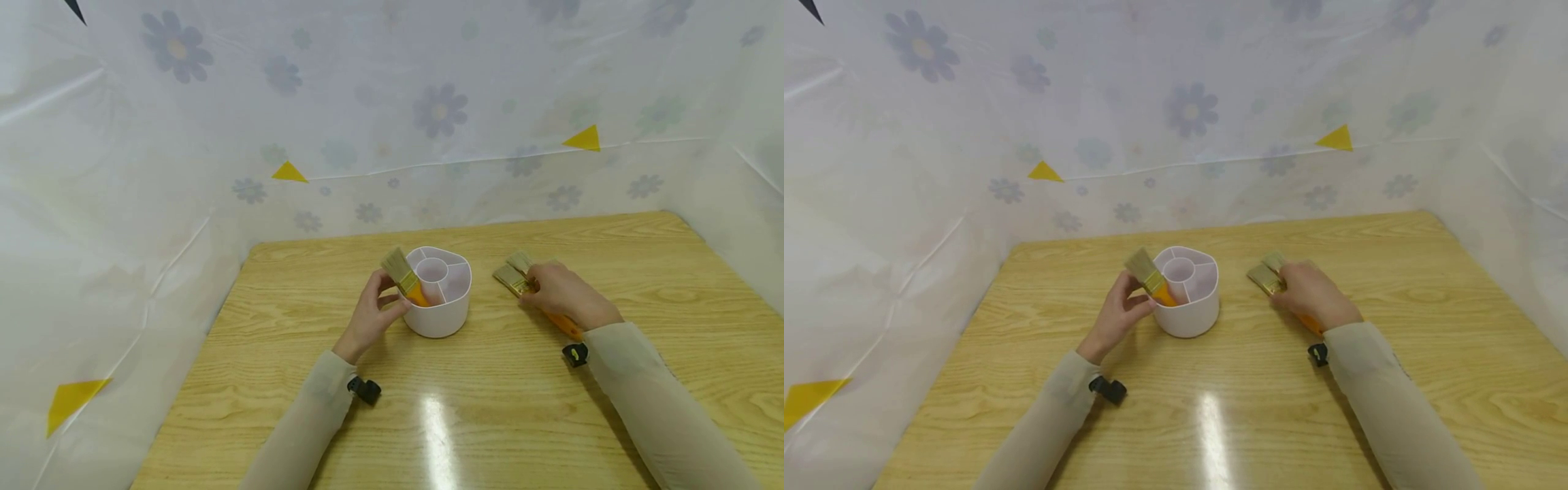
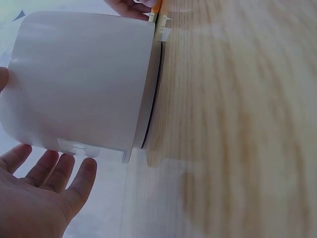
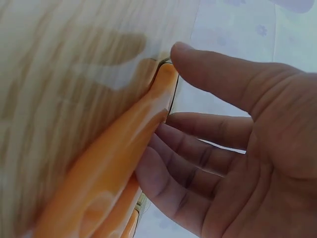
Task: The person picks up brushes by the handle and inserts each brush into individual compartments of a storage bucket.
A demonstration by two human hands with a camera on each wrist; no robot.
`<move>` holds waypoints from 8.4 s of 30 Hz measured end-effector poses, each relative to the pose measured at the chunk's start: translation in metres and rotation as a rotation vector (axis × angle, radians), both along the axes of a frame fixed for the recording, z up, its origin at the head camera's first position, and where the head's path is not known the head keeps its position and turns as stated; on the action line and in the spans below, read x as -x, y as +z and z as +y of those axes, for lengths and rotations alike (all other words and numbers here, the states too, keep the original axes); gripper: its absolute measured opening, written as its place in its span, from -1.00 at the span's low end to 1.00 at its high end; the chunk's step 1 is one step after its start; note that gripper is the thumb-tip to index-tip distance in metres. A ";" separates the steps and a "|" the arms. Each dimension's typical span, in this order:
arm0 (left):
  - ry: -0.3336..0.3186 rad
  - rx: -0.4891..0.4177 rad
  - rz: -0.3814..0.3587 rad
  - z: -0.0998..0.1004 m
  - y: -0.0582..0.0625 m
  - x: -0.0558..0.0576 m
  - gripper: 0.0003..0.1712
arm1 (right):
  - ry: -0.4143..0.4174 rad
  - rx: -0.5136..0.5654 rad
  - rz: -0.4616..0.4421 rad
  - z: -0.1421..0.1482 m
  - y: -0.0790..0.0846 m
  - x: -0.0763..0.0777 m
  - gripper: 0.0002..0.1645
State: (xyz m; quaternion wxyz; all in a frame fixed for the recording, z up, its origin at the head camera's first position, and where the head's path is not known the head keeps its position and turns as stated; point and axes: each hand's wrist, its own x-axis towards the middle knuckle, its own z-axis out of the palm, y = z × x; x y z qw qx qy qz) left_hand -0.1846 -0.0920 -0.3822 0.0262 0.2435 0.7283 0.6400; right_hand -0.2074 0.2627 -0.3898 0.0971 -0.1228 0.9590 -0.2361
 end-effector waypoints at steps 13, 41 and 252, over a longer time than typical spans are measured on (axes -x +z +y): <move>0.002 0.015 -0.002 0.000 0.001 -0.001 -0.32 | 0.015 -0.026 0.008 -0.002 -0.002 -0.003 -0.42; -0.006 0.017 0.009 0.000 0.003 -0.001 -0.33 | 0.057 -0.117 0.045 -0.005 -0.001 0.000 -0.40; 0.033 0.008 0.063 0.001 0.005 -0.002 -0.31 | -0.013 0.080 0.549 -0.047 0.029 -0.017 -0.53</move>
